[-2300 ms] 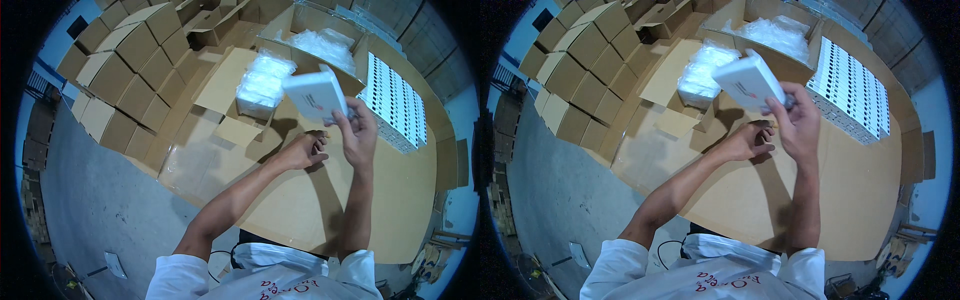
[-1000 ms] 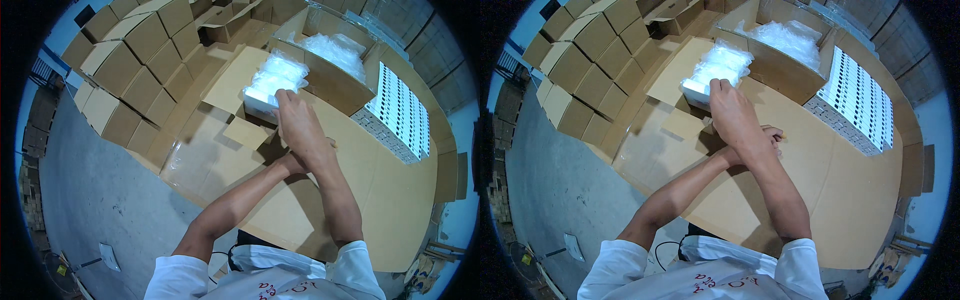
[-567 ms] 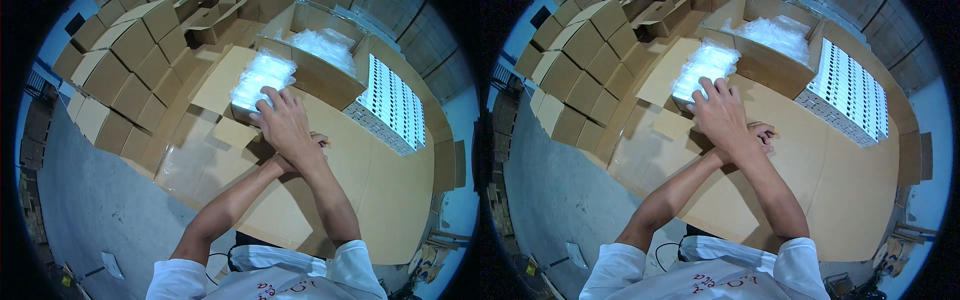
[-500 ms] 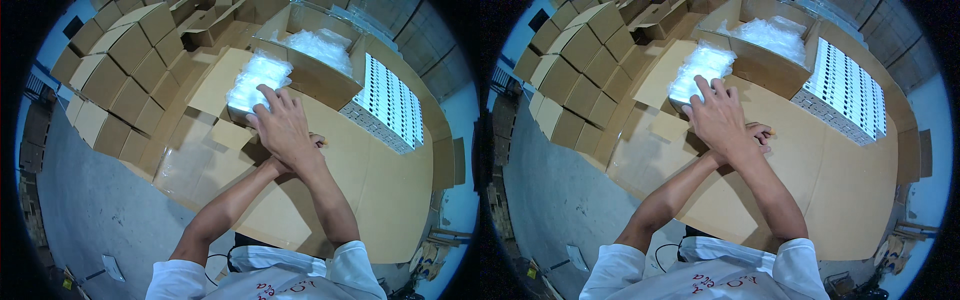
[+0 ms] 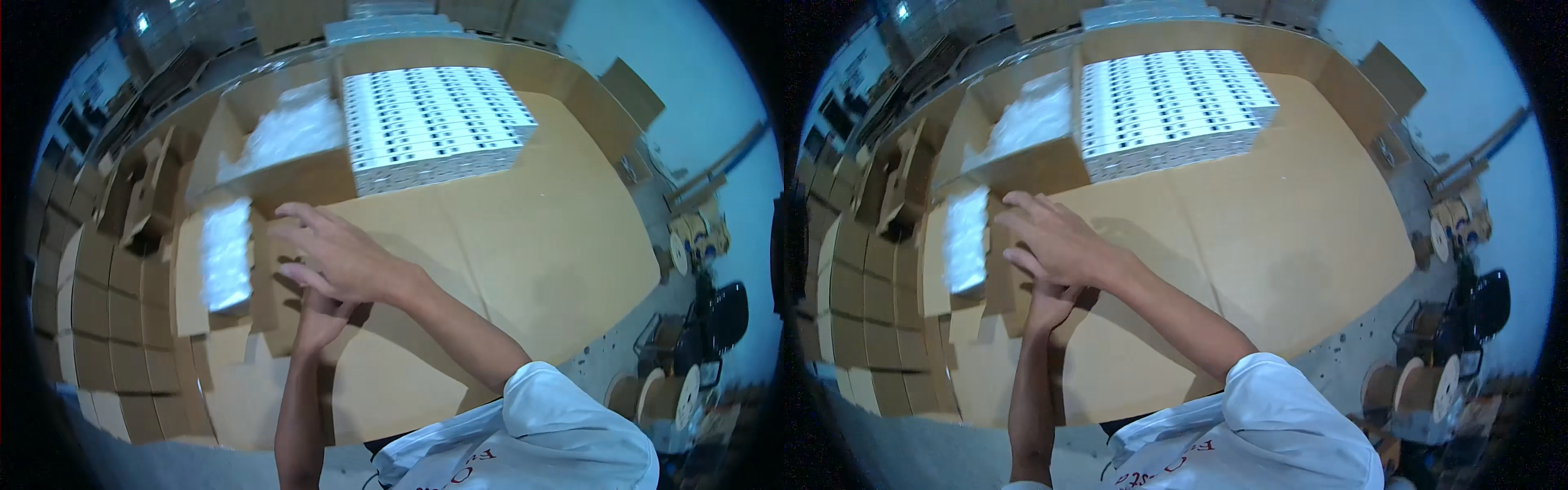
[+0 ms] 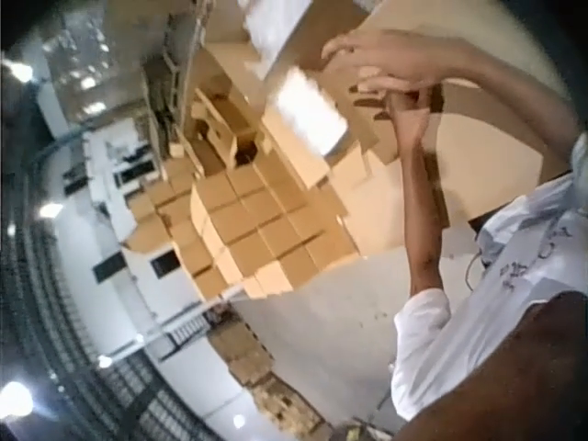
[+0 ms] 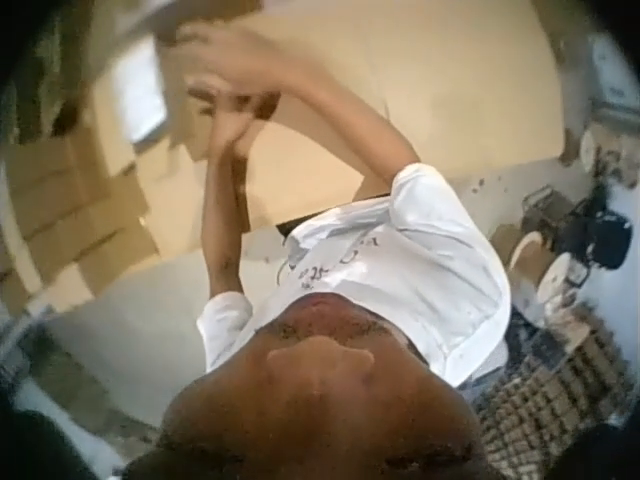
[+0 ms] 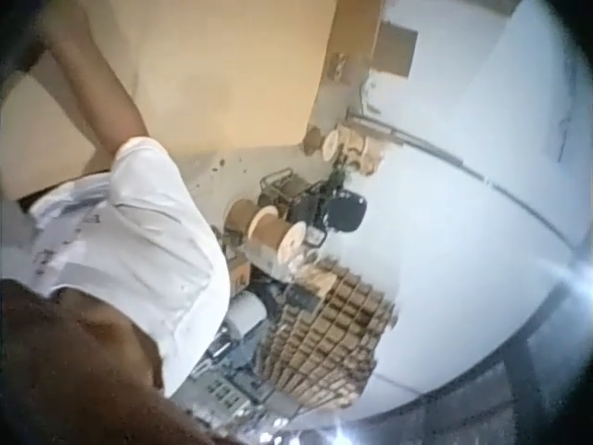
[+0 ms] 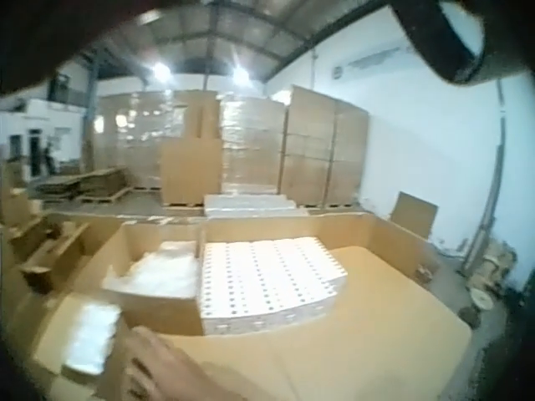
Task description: The recorder is packing small white boxes into a larger cardboard shipping box, ensuring they are organized and protected with plastic bags.
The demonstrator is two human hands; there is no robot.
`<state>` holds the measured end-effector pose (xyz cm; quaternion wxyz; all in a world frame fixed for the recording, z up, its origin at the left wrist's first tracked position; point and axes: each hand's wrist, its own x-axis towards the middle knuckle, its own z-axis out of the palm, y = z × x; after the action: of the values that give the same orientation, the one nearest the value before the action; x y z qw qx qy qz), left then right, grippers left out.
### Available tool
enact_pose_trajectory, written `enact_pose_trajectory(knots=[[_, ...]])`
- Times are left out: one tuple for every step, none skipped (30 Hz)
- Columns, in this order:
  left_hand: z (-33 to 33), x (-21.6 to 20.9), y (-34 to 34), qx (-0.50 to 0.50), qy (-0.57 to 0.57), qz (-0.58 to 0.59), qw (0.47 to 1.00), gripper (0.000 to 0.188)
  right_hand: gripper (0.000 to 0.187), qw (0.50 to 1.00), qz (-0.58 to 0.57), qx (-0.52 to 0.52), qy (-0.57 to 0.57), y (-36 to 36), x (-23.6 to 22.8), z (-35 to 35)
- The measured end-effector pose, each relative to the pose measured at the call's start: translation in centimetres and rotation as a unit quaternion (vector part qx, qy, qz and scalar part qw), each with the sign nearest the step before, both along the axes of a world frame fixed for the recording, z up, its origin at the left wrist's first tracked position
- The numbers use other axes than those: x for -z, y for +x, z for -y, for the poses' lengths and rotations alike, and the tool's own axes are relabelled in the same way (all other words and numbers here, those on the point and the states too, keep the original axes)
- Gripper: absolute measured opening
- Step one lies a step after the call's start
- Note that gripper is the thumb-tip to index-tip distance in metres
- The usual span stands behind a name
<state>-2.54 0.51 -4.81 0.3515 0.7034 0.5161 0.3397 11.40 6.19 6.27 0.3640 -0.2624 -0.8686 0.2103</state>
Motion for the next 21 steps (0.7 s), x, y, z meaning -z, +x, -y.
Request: enact_pose_trajectory(knots=[[-0.6,-0.6,0.7,0.007,-0.063,0.068,0.996,0.047,0.049,1.000,-0.003,0.015,0.005,2.3,-0.7,-1.3],[-1.1,-1.2,1.7,0.013,-0.127,0.135,0.983,0.043,0.049,0.999,-0.024,0.038,-0.003,5.0,-1.3,-2.6],[-1.3,-1.9,2.7,0.027,-0.123,0.130,0.983,0.043,0.049,0.997,-0.046,0.060,-0.011,7.7,-1.9,-4.0],[-1.4,-2.5,4.1,-0.001,-0.101,0.145,0.984,0.039,0.045,0.993,-0.052,0.109,0.019,10.7,-1.9,-5.5],[-1.5,-2.8,5.4,-0.030,-0.079,0.160,0.983,0.036,0.045,0.991,-0.051,0.124,0.023,13.9,-2.1,-6.8],[-1.6,-3.2,6.0,-0.020,-0.077,0.157,0.984,0.036,0.042,0.985,-0.037,0.162,0.037,16.7,-2.5,-8.0],[-2.0,-3.2,6.7,-0.032,-0.060,0.136,0.988,0.036,0.039,0.978,-0.020,0.204,0.049,19.6,-2.7,-9.3],[-2.4,-3.2,7.3,-0.046,-0.042,0.116,0.991,0.037,0.036,0.968,-0.010,0.241,0.061,22.6,-2.8,-10.5],[-2.7,-3.2,7.9,-0.036,-0.041,0.116,0.992,0.037,0.034,0.958,0.000,0.276,0.072,25.6,-3.1,-11.7],[-2.8,-3.2,8.3,-0.040,-0.035,0.112,0.992,0.037,0.035,0.946,0.018,0.314,0.076,28.5,-2.9,-13.0],[-3.1,-3.2,8.5,-0.045,-0.029,0.108,0.993,0.037,0.036,0.932,0.036,0.351,0.080,31.2,-2.8,-14.2],[-3.1,-3.3,8.9,-0.041,-0.029,0.107,0.993,0.037,0.037,0.920,0.043,0.382,0.077,33.5,-2.9,-15.1],[-3.3,-3.5,9.4,-0.043,-0.031,0.103,0.993,0.037,0.038,0.905,0.051,0.416,0.076,35.9,-2.9,-15.8],[-3.6,-3.7,9.8,-0.046,-0.034,0.099,0.993,0.037,0.038,0.902,0.052,0.422,0.077,38.2,-2.6,-16.8],[-3.8,-4.0,10.2,-0.042,-0.033,0.098,0.994,0.037,0.041,0.887,0.064,0.455,0.052,40.3,-1.9,-18.0],[-4.0,-4.3,10.5,-0.044,-0.036,0.094,0.994,0.037,0.044,0.869,0.077,0.487,0.027,41.6,-1.5,-18.8],[-4.3,-4.4,10.9,-0.047,-0.039,0.090,0.994,0.037,0.044,0.867,0.077,0.492,0.028,42.6,-1.0,-19.5],[-4.4,-4.3,11.0,-0.044,-0.039,0.089,0.994,0.037,0.044,0.857,0.101,0.505,0.011,43.3,-0.7,-20.1],[-4.6,-4.2,11.1,-0.052,-0.039,0.088,0.994,0.037,0.044,0.846,0.125,0.519,-0.006,43.8,-0.3,-20.6],[-4.7,-4.0,11.2,-0.060,-0.039,0.087,0.994,0.037,0.044,0.844,0.125,0.521,-0.007,44.2,0.3,-20.9],[-4.8,-3.9,11.2,-0.057,-0.039,0.086,0.994,0.037,0.047,0.838,0.145,0.526,0.005,44.3,0.9,-21.2]])
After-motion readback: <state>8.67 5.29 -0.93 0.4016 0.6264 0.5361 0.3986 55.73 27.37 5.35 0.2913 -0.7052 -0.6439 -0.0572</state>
